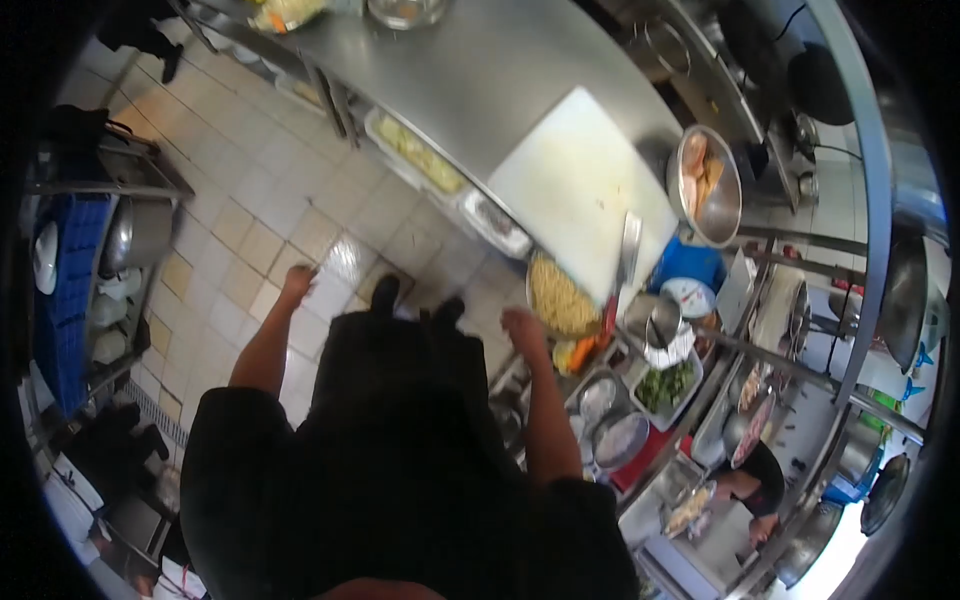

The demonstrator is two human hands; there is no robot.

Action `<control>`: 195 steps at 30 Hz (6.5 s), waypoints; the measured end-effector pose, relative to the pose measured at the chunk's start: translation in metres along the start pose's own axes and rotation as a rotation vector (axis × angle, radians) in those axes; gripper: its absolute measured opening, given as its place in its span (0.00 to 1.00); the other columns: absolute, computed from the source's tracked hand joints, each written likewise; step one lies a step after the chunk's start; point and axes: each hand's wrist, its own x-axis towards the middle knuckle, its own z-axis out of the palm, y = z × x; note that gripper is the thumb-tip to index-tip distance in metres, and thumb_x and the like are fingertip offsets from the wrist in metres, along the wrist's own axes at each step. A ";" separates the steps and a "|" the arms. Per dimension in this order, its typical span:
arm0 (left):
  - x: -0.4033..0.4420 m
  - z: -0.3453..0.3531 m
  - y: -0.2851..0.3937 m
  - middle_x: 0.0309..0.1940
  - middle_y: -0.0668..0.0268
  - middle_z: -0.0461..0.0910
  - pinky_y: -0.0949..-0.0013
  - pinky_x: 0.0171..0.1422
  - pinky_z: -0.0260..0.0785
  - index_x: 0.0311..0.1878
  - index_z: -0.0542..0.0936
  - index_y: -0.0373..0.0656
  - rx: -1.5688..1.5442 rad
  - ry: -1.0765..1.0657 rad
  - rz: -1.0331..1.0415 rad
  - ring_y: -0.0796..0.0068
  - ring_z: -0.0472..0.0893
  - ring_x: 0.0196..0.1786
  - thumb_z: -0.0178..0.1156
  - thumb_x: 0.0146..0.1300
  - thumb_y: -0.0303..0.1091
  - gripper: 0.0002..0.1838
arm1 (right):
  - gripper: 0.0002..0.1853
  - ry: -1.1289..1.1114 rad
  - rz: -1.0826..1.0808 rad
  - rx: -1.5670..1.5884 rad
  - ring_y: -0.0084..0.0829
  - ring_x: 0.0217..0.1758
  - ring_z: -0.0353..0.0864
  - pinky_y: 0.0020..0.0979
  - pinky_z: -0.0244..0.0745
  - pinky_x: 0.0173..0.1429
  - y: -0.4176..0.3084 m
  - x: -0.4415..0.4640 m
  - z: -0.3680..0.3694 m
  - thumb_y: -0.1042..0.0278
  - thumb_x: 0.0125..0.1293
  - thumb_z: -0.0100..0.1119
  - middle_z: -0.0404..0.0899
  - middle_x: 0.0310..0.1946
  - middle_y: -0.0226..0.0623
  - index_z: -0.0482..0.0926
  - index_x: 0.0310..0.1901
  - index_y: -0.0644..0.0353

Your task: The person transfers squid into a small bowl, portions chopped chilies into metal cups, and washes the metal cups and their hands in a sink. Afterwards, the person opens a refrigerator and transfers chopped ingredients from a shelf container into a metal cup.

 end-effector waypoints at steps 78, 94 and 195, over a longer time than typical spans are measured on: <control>-0.345 0.214 -0.154 0.37 0.61 0.82 0.72 0.34 0.72 0.58 0.74 0.36 -0.453 0.296 -0.583 0.72 0.82 0.35 0.58 0.60 0.38 0.24 | 0.35 0.016 -0.175 -0.662 0.51 0.58 0.73 0.44 0.67 0.62 0.074 0.359 0.046 0.44 0.51 0.66 0.74 0.55 0.56 0.75 0.54 0.65; -0.316 0.199 -0.130 0.38 0.60 0.83 0.70 0.34 0.75 0.54 0.76 0.36 -0.512 0.352 -0.513 0.72 0.83 0.37 0.60 0.61 0.36 0.20 | 0.32 0.046 0.097 -0.097 0.52 0.68 0.64 0.38 0.58 0.71 0.052 0.316 0.020 0.49 0.54 0.63 0.69 0.61 0.58 0.77 0.55 0.66; -0.266 0.089 -0.181 0.31 0.56 0.83 0.62 0.34 0.76 0.48 0.81 0.39 -0.422 0.301 -0.607 0.62 0.83 0.31 0.63 0.54 0.38 0.19 | 0.22 -0.818 -0.106 1.286 0.49 0.56 0.76 0.55 0.71 0.61 -0.411 0.237 0.150 0.63 0.63 0.49 0.76 0.54 0.45 0.71 0.59 0.55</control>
